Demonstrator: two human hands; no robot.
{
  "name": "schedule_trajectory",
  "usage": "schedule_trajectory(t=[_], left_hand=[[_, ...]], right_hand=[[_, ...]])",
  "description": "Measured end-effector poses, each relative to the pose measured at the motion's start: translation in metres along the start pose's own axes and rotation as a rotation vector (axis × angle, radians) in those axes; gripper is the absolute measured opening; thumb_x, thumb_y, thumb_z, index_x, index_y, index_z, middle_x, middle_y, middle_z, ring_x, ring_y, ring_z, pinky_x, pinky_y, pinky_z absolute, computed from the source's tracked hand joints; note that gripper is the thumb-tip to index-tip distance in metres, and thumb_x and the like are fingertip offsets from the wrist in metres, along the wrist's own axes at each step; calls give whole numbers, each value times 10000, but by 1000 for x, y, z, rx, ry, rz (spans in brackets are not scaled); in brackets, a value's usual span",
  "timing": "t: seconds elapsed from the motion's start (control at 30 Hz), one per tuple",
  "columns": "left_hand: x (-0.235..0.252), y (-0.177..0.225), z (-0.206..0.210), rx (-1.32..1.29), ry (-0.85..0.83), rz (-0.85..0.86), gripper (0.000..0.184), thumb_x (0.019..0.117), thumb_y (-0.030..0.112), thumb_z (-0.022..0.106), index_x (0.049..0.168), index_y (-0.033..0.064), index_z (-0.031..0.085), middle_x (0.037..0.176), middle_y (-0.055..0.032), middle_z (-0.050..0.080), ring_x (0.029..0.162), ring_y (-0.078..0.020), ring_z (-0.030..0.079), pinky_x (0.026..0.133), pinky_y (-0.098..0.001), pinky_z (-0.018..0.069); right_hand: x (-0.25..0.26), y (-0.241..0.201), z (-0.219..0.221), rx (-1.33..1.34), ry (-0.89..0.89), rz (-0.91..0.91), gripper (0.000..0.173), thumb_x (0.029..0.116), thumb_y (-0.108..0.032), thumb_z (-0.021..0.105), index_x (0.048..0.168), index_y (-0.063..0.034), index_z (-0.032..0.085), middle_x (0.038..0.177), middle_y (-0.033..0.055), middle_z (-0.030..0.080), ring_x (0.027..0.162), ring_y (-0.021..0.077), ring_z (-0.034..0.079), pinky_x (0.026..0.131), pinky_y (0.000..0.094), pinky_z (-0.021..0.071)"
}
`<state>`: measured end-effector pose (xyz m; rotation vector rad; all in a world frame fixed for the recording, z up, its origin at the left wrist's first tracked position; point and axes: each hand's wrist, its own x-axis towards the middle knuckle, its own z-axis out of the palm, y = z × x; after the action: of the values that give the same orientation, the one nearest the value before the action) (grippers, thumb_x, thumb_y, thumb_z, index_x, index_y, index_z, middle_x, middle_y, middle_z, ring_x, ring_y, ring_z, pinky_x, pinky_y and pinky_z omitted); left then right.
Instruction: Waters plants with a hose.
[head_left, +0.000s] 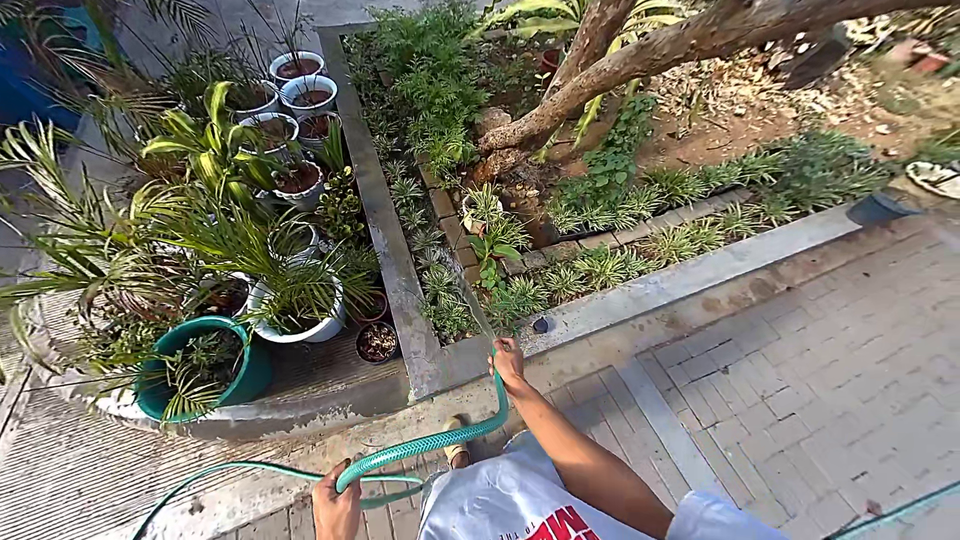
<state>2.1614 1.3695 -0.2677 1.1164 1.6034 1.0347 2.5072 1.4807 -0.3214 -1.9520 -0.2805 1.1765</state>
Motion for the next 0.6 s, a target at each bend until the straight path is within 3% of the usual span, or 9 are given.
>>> schedule_trajectory(t=[0.17,0.33,0.5,0.6], left_hand=[[-10,3,5,67,-124,47,290,888,188,580,607,224,519,511,168,450,439,48,412,447,-177,362],[-29,8,18,83,-198,81,232,823,121,574,613,211,529,512,167,457,438,57,418,446,-168,370],[-68,17,30,160,-331,155,203,806,121,574,627,210,542,522,176,449,445,72,401,446,-153,351],[-102,15,32,196,-387,214,292,826,136,567,574,232,455,489,168,386,420,61,354,421,-163,302]], right_hand=[[-21,37,-31,14,-71,18,320,1113,-229,477,1342,-9,514,727,85,576,463,124,523,446,273,481],[-37,76,-75,160,56,105,287,1117,-193,450,1319,-3,520,768,87,560,491,129,521,471,277,484],[-67,124,-120,94,-60,158,294,1118,-214,453,1329,-23,530,783,76,571,488,115,511,455,260,462],[-89,154,-148,186,-30,150,280,1117,-216,454,1300,-19,532,763,71,565,469,108,501,439,250,455]])
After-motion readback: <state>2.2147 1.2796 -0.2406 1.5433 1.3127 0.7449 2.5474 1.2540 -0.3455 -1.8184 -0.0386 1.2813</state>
